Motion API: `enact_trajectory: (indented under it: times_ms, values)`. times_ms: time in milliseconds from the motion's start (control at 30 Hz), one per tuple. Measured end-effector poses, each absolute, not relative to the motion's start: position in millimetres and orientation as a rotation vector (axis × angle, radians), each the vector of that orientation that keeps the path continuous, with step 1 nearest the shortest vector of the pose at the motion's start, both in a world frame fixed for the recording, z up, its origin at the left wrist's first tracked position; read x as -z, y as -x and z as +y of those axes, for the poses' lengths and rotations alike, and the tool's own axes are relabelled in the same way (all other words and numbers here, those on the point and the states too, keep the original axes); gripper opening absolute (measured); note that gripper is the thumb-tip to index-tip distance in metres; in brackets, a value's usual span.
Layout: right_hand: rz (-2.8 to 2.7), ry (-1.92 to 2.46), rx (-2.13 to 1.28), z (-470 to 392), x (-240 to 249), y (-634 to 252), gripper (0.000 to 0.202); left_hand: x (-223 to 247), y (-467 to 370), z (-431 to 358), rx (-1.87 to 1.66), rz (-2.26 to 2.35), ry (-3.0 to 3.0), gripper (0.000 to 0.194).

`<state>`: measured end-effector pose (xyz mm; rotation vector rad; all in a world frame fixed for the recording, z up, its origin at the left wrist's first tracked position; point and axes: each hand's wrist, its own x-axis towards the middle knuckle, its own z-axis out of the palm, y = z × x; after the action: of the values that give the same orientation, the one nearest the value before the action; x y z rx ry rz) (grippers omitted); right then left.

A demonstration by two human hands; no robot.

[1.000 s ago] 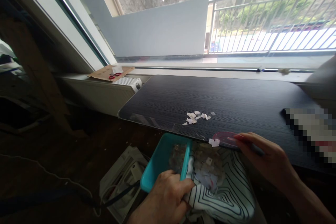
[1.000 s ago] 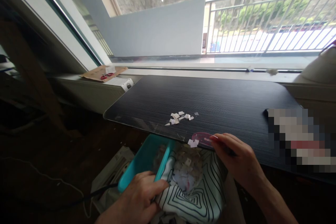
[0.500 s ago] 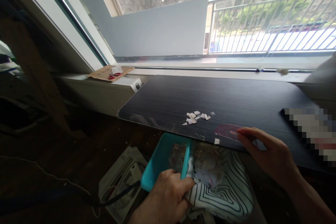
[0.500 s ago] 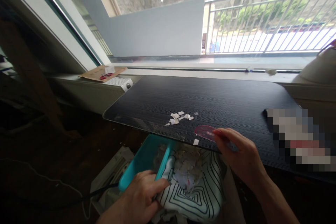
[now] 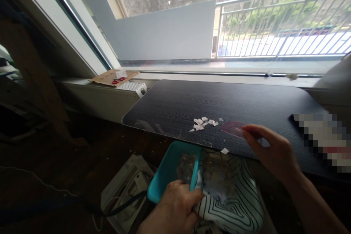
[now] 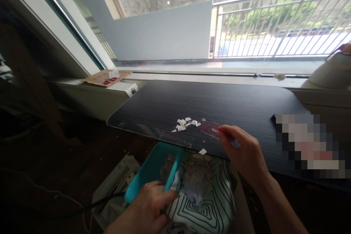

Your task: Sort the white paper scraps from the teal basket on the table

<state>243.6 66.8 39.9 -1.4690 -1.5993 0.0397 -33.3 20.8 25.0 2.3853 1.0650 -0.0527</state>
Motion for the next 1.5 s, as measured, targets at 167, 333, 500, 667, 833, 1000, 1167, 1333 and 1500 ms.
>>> enact_trajectory:
  times_ms: [167, 333, 500, 667, 833, 1000, 1167, 1333, 1500]
  values:
    - [-1.64, 1.463, -0.145, 107, -39, -239, 0.02, -7, 35, 18, 0.073, 1.057, -2.441, 0.016]
    - [-1.687, 1.519, -0.157, 91, -39, -242, 0.019, -7, 33, 23, 0.154, 0.995, -2.48, 0.015]
    - [-1.637, 1.548, -0.136, 85, -42, -246, 0.018, -15, 22, 27, 0.133, 0.928, -2.499, 0.01]
    - [-1.718, 1.55, -0.162, 88, -46, -244, 0.019, -19, 15, 27, 0.109, 0.813, -2.54, 0.005]
    - [-1.739, 1.435, -0.238, 95, -44, -239, 0.023, -23, 20, 28, 0.066, 0.904, -2.482, 0.008]
    - [-1.82, 1.36, -0.352, 92, -39, -245, 0.02, -30, 32, 29, 0.019, 1.004, -2.416, 0.015]
    - [-1.82, 1.343, -0.354, 79, -39, -252, 0.015, -33, 34, 30, 0.024, 1.052, -2.404, 0.012]
    - [-1.867, 1.272, -0.413, 80, -41, -247, 0.017, -35, 33, 29, 0.044, 1.056, -2.396, 0.014]
    - [-1.922, 1.291, -0.408, 72, -43, -257, 0.012, -38, 33, 29, 0.029, 1.085, -2.367, 0.012]
